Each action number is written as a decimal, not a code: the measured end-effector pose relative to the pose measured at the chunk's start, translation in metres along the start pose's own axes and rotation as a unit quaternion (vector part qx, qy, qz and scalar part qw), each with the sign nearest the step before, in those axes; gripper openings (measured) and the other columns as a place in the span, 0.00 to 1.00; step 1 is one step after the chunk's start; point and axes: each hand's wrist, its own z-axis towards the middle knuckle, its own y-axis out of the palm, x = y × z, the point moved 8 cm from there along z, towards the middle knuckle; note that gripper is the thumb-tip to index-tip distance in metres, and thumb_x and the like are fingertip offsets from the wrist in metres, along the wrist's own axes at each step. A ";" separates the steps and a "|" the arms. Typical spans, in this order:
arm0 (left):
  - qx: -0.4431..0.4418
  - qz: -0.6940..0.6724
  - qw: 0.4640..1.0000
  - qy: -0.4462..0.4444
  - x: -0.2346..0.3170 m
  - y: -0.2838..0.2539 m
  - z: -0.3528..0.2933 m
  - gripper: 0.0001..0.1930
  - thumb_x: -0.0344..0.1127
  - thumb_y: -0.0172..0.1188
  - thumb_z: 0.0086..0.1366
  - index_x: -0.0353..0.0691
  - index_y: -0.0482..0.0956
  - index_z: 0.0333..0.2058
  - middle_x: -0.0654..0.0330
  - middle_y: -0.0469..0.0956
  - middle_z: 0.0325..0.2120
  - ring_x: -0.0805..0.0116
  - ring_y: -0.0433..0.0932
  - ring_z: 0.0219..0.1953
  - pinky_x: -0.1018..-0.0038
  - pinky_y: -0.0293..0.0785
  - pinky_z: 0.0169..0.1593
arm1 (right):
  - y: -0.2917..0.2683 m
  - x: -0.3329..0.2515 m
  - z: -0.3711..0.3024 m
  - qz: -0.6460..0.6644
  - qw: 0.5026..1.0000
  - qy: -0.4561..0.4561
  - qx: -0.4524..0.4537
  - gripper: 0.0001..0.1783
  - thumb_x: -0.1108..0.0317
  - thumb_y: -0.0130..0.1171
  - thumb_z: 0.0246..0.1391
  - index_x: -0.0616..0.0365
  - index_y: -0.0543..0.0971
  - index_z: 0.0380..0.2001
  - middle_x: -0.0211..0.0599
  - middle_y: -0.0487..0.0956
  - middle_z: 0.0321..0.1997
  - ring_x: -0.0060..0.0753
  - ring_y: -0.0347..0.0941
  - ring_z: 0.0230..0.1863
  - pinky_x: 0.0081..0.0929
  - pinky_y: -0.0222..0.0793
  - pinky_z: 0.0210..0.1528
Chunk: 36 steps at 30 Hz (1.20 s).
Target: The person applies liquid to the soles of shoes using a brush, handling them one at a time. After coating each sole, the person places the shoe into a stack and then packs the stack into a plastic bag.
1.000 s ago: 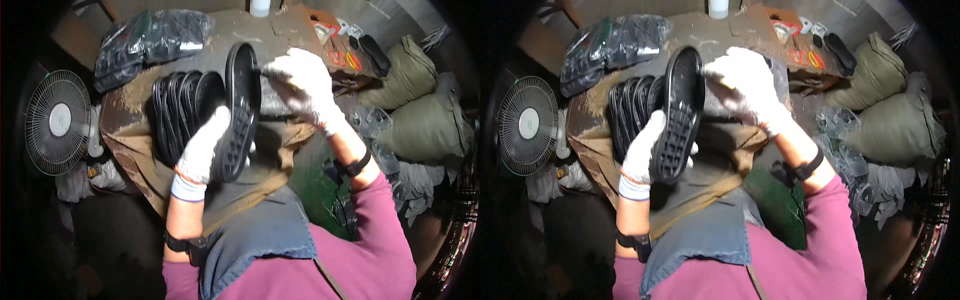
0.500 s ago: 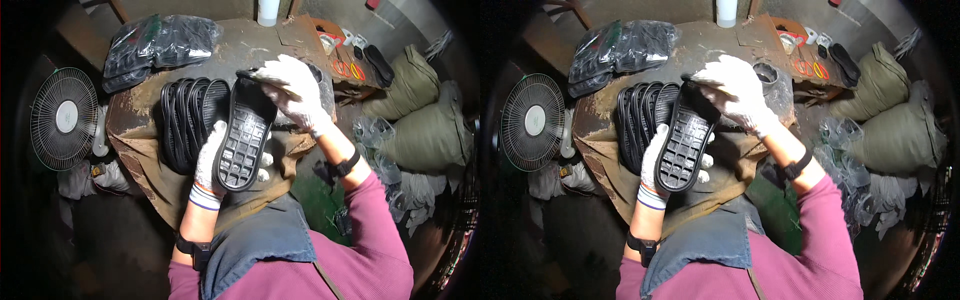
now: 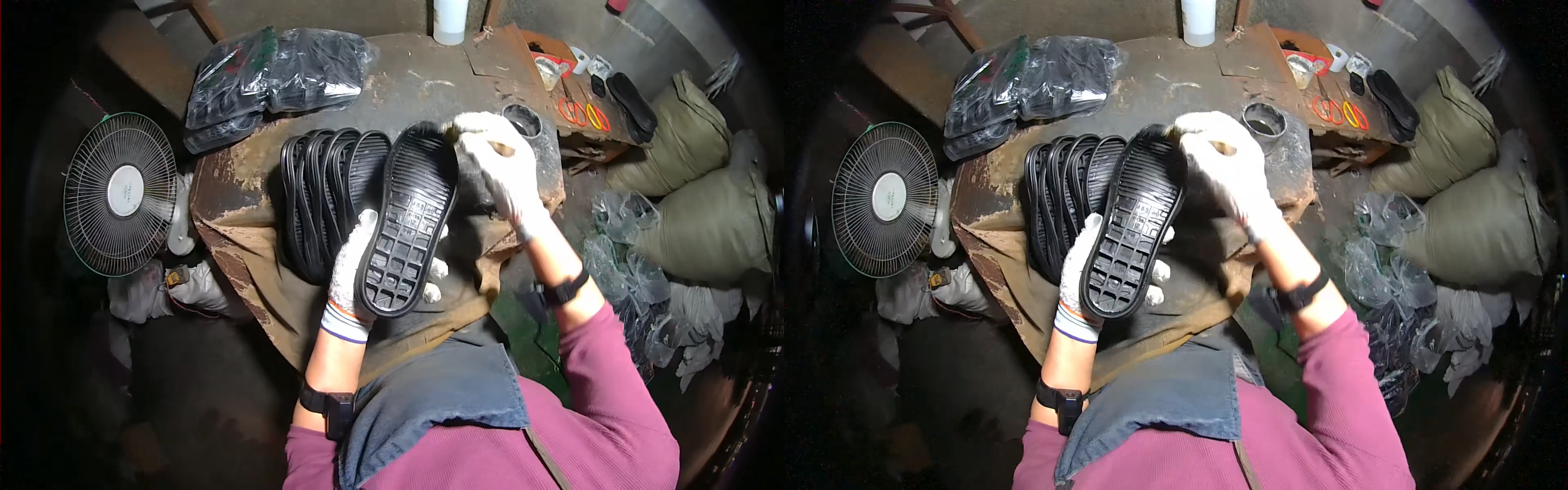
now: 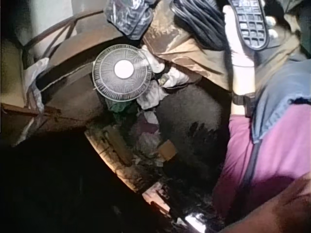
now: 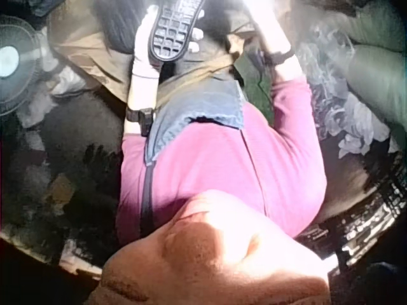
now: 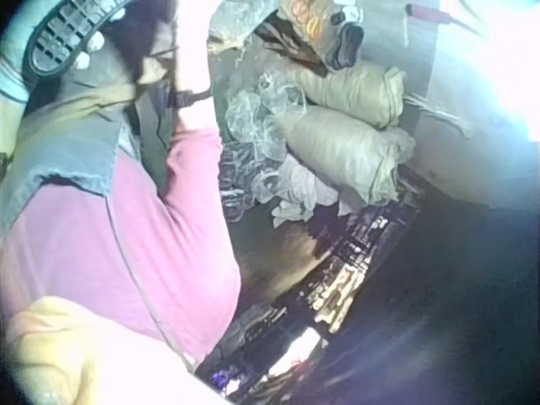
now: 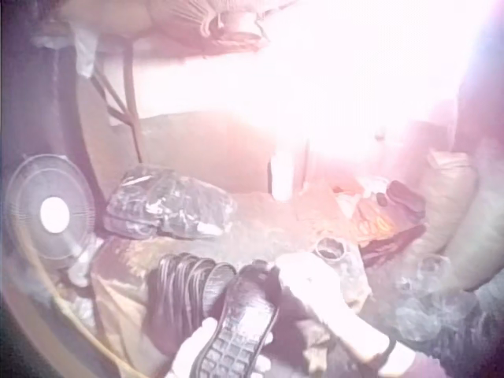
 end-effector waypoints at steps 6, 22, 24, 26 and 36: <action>-0.039 0.001 0.999 0.010 -0.005 -0.005 0.005 0.40 0.65 0.44 0.78 0.36 0.61 0.73 0.41 0.69 0.68 0.27 0.77 0.57 0.28 0.79 0.51 | 0.039 -0.010 -0.025 -0.100 0.985 -0.075 -0.115 0.09 0.69 0.69 0.59 0.57 0.87 0.42 0.32 0.89 0.48 0.28 0.83 0.53 0.38 0.63 0.74; -0.104 0.116 0.969 0.191 0.067 0.032 0.005 0.49 0.69 0.57 0.70 0.27 0.64 0.70 0.28 0.76 0.57 0.37 0.85 0.51 0.49 0.87 0.52 | 0.070 -0.065 -0.110 -0.154 0.918 -0.196 -0.308 0.16 0.62 0.72 0.56 0.46 0.89 0.49 0.28 0.87 0.55 0.40 0.77 0.64 0.52 0.61 0.75; -0.091 0.220 0.952 0.190 0.086 0.031 -0.012 0.49 0.66 0.61 0.69 0.25 0.63 0.70 0.27 0.76 0.57 0.36 0.84 0.51 0.50 0.86 0.54 | 0.063 -0.061 -0.112 -0.141 0.924 -0.185 -0.305 0.14 0.63 0.72 0.56 0.48 0.89 0.46 0.30 0.87 0.56 0.41 0.79 0.61 0.51 0.61 0.75; -0.106 0.244 0.947 0.178 0.094 0.036 -0.021 0.51 0.68 0.62 0.68 0.26 0.61 0.71 0.28 0.73 0.60 0.36 0.80 0.59 0.44 0.79 0.63 | 0.056 -0.051 -0.106 -0.077 0.947 -0.103 -0.294 0.12 0.65 0.72 0.57 0.52 0.89 0.44 0.33 0.86 0.56 0.39 0.82 0.56 0.51 0.60 0.76; 0.170 0.862 0.311 0.362 0.101 0.042 -0.029 0.16 0.31 0.61 0.72 0.44 0.83 0.57 0.44 0.82 0.54 0.52 0.84 0.54 0.66 0.82 0.56 | 0.098 -0.073 -0.078 -0.260 0.915 -0.209 -0.227 0.13 0.61 0.71 0.54 0.51 0.88 0.42 0.38 0.88 0.36 0.45 0.85 0.38 0.37 0.81 0.45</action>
